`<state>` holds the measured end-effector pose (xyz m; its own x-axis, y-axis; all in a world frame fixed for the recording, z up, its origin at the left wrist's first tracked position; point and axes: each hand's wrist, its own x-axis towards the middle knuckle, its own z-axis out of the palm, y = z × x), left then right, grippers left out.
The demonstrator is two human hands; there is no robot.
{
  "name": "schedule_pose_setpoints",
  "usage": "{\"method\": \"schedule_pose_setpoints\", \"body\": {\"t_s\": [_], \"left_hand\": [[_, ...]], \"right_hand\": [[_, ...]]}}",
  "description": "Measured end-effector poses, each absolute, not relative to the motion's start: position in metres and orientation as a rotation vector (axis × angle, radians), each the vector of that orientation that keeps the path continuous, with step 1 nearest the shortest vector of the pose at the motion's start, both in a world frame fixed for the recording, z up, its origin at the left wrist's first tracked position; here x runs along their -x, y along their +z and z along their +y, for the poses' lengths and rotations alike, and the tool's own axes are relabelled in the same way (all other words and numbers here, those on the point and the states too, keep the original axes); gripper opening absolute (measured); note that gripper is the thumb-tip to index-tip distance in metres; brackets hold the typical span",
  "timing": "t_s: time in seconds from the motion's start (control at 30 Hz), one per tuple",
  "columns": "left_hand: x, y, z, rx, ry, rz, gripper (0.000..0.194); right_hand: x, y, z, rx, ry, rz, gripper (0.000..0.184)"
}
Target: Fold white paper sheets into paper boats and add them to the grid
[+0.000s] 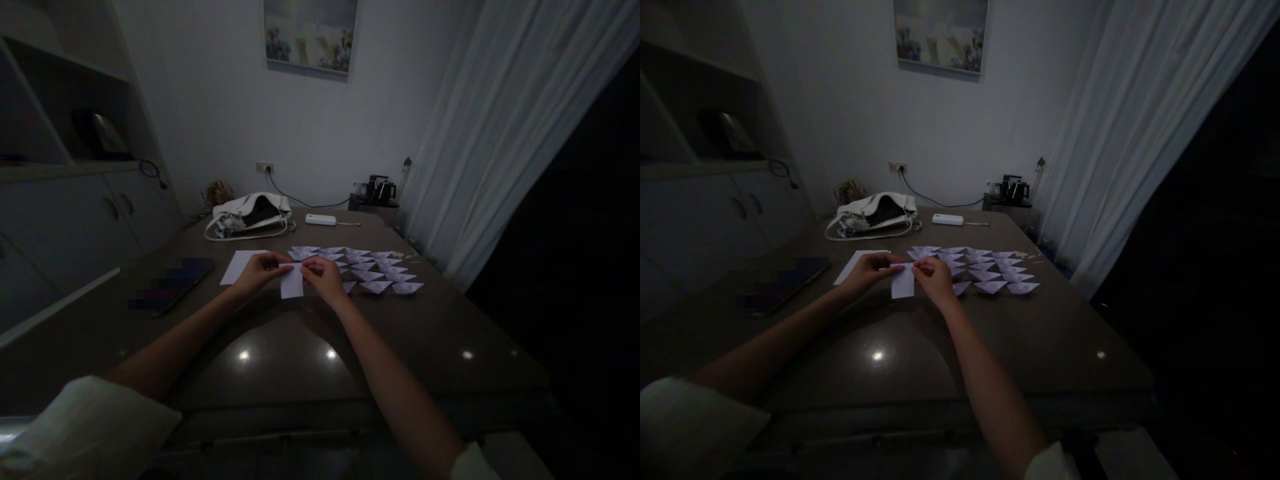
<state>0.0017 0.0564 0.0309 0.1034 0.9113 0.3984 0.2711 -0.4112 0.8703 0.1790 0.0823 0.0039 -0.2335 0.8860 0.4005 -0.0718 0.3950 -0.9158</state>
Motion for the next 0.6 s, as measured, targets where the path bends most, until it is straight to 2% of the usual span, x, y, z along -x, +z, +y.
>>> {"method": "schedule_pose_setpoints", "body": {"t_s": [0.6], "left_hand": [[-0.0011,0.0305,0.0560,-1.773,1.363,1.128,0.042]], "right_hand": [[-0.1797,0.0045,0.0829,0.758,1.042,-1.562,0.007]]}}
